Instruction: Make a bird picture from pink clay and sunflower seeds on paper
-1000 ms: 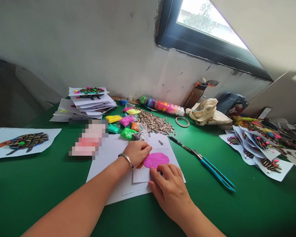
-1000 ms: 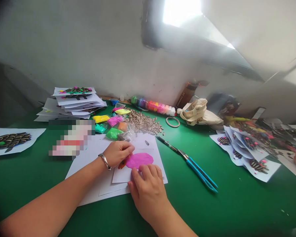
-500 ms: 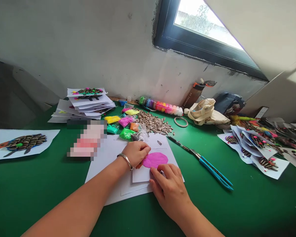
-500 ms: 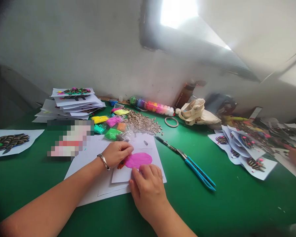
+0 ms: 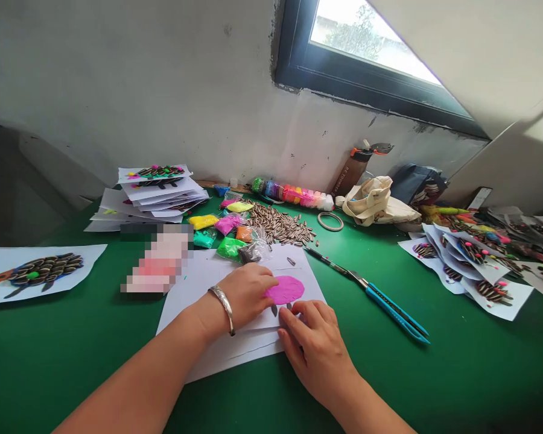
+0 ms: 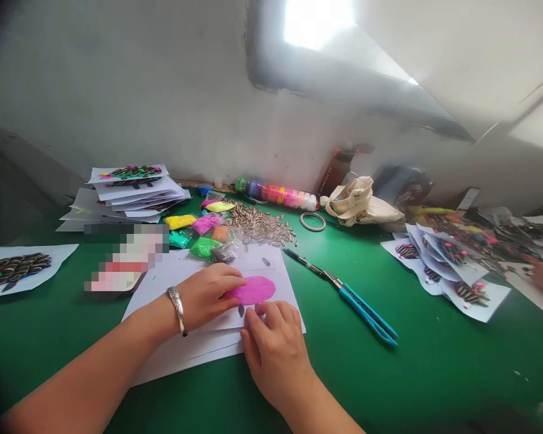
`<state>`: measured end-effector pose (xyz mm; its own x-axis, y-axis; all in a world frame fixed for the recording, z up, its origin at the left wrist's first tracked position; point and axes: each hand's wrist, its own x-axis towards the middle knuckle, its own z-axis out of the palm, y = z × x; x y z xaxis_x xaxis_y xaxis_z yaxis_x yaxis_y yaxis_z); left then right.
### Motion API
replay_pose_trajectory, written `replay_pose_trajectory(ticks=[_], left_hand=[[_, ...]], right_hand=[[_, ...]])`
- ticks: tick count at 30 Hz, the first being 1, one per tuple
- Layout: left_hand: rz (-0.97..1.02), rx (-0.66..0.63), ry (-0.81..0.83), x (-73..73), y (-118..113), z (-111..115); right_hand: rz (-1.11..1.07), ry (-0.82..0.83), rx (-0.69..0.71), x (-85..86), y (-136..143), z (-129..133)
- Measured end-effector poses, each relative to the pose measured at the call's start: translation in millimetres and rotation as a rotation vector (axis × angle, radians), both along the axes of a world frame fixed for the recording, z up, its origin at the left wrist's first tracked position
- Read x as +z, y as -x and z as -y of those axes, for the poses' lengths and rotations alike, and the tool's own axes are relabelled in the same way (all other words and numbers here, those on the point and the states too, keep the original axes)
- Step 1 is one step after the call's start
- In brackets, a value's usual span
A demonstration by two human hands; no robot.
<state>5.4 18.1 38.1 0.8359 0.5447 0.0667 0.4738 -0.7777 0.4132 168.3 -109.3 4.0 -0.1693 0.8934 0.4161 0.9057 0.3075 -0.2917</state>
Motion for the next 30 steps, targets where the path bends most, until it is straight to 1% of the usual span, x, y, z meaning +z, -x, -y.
replay_pose_trajectory(ticks=[4, 7, 9, 15, 20, 26, 30], left_hand=[[-0.025, 0.010, -0.104, -6.7, 1, -2], [-0.065, -0.024, -0.092, -13.3, -2, -4], [-0.080, -0.037, -0.071, -15.2, -4, -5], [-0.116, -0.023, -0.032, -12.0, -5, -4], [-0.114, -0.032, 0.012, -13.7, -3, -8], [-0.096, -0.019, -0.023, -15.7, -5, -8], [-0.097, -0.011, 0.008, -14.7, -5, -7]], right_hand=[[0.019, -0.012, -0.004, -1.4, 0, -1], [0.028, 0.001, -0.004, -2.0, 1, -2], [0.031, 0.028, 0.005, -1.2, 1, -2], [0.030, 0.090, 0.027, 3.9, 2, -2], [0.012, 0.070, -0.011, 4.3, 2, -2], [0.020, 0.105, 0.007, 2.8, 3, -3], [0.004, 0.117, -0.016, 3.2, 3, -3]])
